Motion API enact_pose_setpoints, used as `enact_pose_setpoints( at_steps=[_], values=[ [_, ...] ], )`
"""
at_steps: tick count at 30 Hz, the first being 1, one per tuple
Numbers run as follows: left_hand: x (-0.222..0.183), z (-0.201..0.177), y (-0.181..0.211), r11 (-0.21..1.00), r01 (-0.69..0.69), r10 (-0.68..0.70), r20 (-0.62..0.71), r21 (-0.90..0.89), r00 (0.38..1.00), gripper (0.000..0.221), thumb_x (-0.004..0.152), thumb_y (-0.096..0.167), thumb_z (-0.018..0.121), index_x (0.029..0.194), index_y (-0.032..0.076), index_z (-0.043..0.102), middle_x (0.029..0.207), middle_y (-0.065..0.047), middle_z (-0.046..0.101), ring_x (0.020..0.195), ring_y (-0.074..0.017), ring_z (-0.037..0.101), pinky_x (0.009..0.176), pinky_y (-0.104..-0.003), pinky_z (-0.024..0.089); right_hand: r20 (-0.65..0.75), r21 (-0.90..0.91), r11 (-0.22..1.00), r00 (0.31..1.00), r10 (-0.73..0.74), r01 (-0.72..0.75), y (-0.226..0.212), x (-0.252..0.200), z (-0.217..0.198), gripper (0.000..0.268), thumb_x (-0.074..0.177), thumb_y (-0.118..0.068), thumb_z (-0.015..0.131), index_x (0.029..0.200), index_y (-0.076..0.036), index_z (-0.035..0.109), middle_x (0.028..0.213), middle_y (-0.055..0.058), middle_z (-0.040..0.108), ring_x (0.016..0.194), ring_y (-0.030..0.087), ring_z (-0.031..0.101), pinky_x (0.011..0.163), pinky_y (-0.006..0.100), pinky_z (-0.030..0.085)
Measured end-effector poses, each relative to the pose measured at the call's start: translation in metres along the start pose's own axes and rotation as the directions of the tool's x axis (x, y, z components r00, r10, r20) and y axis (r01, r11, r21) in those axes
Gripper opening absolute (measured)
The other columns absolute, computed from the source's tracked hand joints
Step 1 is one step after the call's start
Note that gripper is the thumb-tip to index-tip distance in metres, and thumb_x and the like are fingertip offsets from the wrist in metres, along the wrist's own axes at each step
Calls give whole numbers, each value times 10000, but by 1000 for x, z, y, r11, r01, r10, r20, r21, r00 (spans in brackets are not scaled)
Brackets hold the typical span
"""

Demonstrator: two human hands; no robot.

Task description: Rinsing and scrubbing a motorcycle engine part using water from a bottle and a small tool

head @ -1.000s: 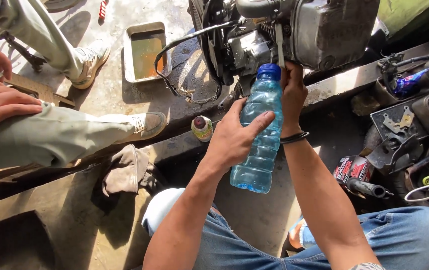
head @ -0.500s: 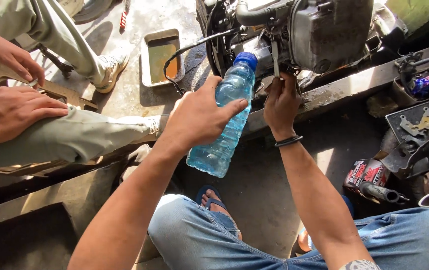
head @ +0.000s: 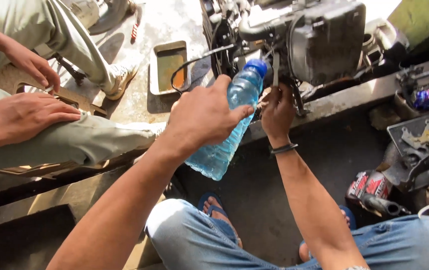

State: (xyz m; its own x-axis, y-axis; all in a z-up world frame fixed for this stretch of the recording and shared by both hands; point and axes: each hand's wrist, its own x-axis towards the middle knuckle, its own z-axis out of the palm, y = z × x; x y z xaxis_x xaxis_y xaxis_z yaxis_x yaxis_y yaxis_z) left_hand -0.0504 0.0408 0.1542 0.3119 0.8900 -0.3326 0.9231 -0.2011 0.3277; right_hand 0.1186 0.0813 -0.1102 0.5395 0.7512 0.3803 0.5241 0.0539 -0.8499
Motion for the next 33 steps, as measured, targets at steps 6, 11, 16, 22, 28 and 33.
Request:
enact_pose_setpoints(
  at_steps=[6, 11, 16, 22, 28, 33],
  values=[
    [-4, 2, -3, 999, -33, 33, 4, -13, 999, 673, 968, 548, 543, 1446, 81, 466, 1069, -326, 687, 1053, -536, 680, 883, -632, 545, -52, 113, 982, 988, -149, 154, 23, 5, -5, 237, 1147, -261, 445, 1141, -83, 602, 818, 78, 672, 768, 275, 716, 692, 384, 552],
    [-6, 11, -3, 994, -71, 73, 17, -81, 997, 630, 964, 483, 574, 1404, 41, 484, 1051, -350, 680, 1038, -542, 684, 861, -633, 553, -61, 111, 984, 989, -134, 140, 32, 7, -11, 183, 1131, -169, 486, 1155, -17, 584, 811, 140, 706, 722, 261, 726, 589, 320, 554],
    [-11, 9, -1, 987, -92, 93, 0, -131, 996, 582, 987, 409, 576, 1401, 10, 485, 1006, -341, 691, 942, -481, 731, 836, -609, 586, -25, -1, 986, 986, -166, 166, 48, -2, -13, 204, 1148, -257, 478, 1166, -94, 599, 762, 81, 704, 751, 330, 725, 691, 462, 550],
    [-6, 19, -6, 988, -104, 104, -6, -111, 995, 601, 994, 425, 584, 1408, 6, 466, 1005, -337, 677, 954, -488, 725, 808, -621, 586, -8, 61, 981, 983, -185, 185, 44, 9, -17, 192, 1143, -250, 483, 1133, -113, 616, 721, 55, 692, 689, 262, 707, 672, 418, 540],
    [-7, 17, -4, 986, -94, 97, 16, -139, 995, 578, 994, 424, 582, 1387, 16, 474, 1020, -330, 686, 966, -481, 725, 836, -618, 579, 9, 0, 974, 974, -226, 226, 48, 8, -20, 157, 1125, -188, 510, 1135, -87, 629, 720, 104, 693, 722, 340, 724, 698, 458, 546],
    [-6, 17, -6, 987, -97, 98, 4, -131, 995, 581, 985, 434, 592, 1387, 32, 472, 1028, -323, 686, 987, -480, 723, 837, -618, 579, 15, 17, 974, 974, -227, 227, 58, 9, -21, 209, 1151, -215, 489, 1160, -66, 635, 737, 98, 698, 715, 313, 721, 712, 442, 557]
  ],
)
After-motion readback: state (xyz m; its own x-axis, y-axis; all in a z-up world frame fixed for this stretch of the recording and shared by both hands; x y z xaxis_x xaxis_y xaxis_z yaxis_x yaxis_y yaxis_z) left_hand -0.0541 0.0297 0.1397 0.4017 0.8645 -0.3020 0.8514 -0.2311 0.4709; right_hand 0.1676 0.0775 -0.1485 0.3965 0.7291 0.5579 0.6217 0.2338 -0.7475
